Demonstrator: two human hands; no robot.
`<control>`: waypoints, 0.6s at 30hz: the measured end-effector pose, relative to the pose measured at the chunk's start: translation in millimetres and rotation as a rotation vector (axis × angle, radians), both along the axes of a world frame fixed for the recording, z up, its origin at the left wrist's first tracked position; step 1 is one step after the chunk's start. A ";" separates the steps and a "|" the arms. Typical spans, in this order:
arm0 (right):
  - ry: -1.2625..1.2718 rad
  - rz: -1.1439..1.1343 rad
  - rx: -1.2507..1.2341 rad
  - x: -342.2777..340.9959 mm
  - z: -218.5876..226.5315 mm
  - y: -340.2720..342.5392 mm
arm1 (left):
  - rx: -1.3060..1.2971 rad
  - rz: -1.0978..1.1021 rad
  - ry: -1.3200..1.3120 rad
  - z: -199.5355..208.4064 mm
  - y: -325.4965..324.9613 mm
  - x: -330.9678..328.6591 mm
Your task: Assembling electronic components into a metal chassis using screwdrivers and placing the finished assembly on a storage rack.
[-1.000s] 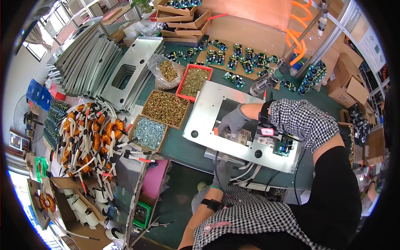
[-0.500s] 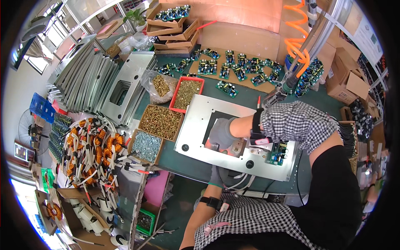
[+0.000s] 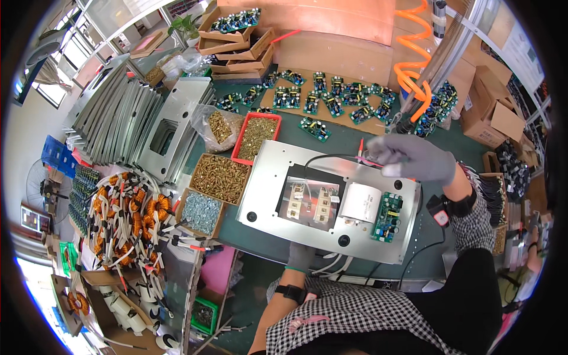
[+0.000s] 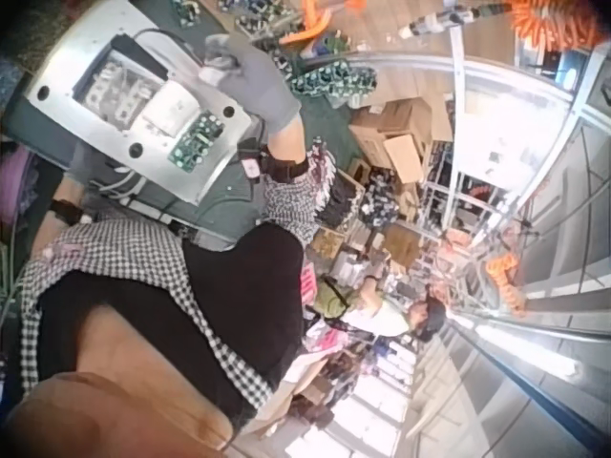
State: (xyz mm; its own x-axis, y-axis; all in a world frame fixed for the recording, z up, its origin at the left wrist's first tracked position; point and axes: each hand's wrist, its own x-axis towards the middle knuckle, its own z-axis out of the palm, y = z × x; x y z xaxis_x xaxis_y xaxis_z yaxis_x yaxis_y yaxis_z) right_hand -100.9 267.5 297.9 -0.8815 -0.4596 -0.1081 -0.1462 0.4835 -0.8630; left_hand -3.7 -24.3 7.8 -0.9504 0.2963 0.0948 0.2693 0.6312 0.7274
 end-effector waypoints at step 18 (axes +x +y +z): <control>0.008 -0.428 -0.358 -66.5 -67.2 -29.6 | 0.596 0.542 -0.595 104.0 -224.5 -104.5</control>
State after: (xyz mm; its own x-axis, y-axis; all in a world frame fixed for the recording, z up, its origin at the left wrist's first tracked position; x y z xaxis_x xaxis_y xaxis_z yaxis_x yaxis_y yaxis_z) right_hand -167.4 237.9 230.7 -0.9977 -0.0673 -0.0034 -0.0087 0.1781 -0.9840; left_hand -108.2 -248.7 111.8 -0.8843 -0.1319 -0.4478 -0.4571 0.0499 0.8880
